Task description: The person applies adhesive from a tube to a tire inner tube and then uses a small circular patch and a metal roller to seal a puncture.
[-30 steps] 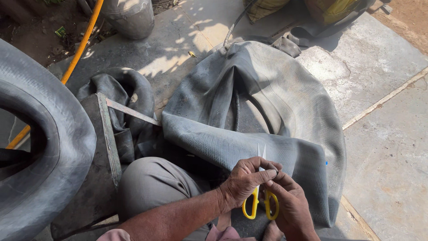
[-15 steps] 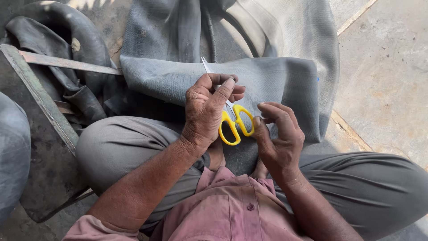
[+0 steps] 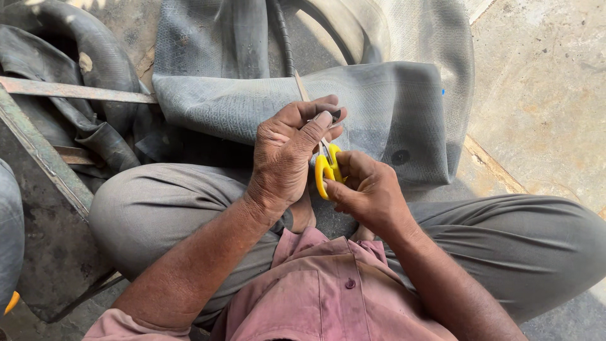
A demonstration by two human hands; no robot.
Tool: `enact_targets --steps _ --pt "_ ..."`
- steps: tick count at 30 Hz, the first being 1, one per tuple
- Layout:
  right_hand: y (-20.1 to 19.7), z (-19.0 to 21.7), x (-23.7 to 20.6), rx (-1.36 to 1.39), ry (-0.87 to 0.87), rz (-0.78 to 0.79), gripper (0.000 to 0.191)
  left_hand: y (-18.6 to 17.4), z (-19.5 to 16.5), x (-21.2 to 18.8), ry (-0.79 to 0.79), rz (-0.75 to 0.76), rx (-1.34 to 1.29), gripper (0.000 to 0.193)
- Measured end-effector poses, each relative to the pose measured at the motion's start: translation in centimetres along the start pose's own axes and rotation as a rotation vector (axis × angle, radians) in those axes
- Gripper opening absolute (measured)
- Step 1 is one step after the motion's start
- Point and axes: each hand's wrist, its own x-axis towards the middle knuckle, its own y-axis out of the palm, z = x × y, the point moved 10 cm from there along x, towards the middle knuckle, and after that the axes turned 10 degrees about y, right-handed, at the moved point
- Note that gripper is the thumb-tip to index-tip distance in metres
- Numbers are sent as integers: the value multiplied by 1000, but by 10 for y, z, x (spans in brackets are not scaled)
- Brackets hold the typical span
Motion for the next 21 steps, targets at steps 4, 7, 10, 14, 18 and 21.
enact_targets --steps 4,7,10,14,18,21 --pt "0 -9 0 683 118 227 39 -6 -27 4 107 -23 87 23" --pt "-1 4 -6 906 51 359 50 -8 -40 3 110 -29 202 19" --pt "1 18 -13 869 -38 439 61 1 -48 2 148 26 220 19" --pt "7 24 -19 820 -76 519 68 11 -61 0 252 72 326 21" --pt "6 15 -18 755 -62 482 65 15 -67 -4 294 99 322 20" --pt "0 4 -13 735 -34 402 62 14 -68 -4 310 98 383 19"
